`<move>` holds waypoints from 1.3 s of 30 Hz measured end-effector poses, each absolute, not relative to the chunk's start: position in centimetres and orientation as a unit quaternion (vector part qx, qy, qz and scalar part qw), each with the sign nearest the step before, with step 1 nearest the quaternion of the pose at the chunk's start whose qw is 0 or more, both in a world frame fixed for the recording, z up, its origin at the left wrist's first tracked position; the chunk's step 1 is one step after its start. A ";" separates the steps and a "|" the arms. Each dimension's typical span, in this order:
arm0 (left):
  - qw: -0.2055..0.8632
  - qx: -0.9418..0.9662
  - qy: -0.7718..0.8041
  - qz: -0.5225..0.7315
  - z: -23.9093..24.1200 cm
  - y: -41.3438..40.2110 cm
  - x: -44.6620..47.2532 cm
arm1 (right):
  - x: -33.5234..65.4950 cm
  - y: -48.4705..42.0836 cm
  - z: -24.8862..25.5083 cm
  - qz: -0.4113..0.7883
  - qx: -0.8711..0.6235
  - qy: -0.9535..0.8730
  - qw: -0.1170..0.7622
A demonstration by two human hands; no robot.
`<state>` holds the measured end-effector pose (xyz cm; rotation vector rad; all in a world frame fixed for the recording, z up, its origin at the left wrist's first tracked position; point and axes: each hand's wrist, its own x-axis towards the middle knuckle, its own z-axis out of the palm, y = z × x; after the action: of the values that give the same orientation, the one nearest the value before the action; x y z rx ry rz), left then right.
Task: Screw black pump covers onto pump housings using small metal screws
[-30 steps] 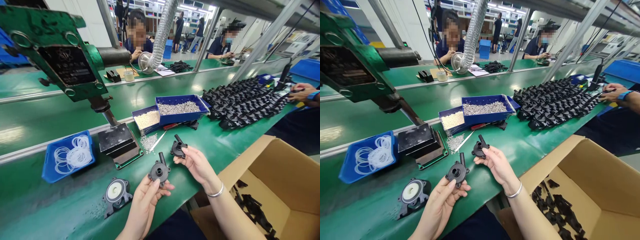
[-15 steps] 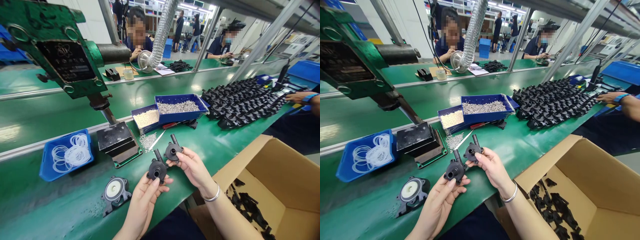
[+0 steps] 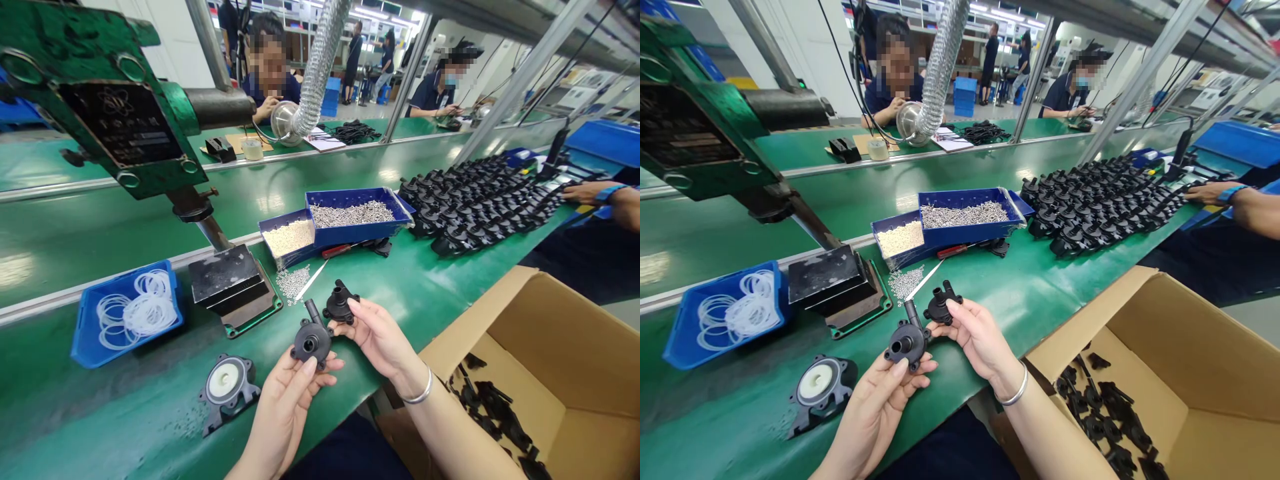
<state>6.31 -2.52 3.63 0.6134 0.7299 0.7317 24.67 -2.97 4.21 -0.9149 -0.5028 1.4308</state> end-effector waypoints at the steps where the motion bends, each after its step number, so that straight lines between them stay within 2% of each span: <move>1: 0.825 0.289 0.342 0.344 3.6 -2.5 6.3 | 24.6 -3.0 4.2 0.625 -0.399 -0.218 0.635; 26: 0.809 0.290 0.361 0.361 4.1 -2.7 6.7 | 24.5 -3.5 4.1 0.598 -0.377 -0.301 0.641; 39: 0.825 0.305 0.332 0.342 2.9 -2.4 6.3 | 24.9 -3.5 3.5 0.584 -0.400 -0.328 0.626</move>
<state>6.29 -2.39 2.87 0.6473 0.7048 0.7261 24.90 -3.52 3.52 -0.9177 -0.7532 1.3390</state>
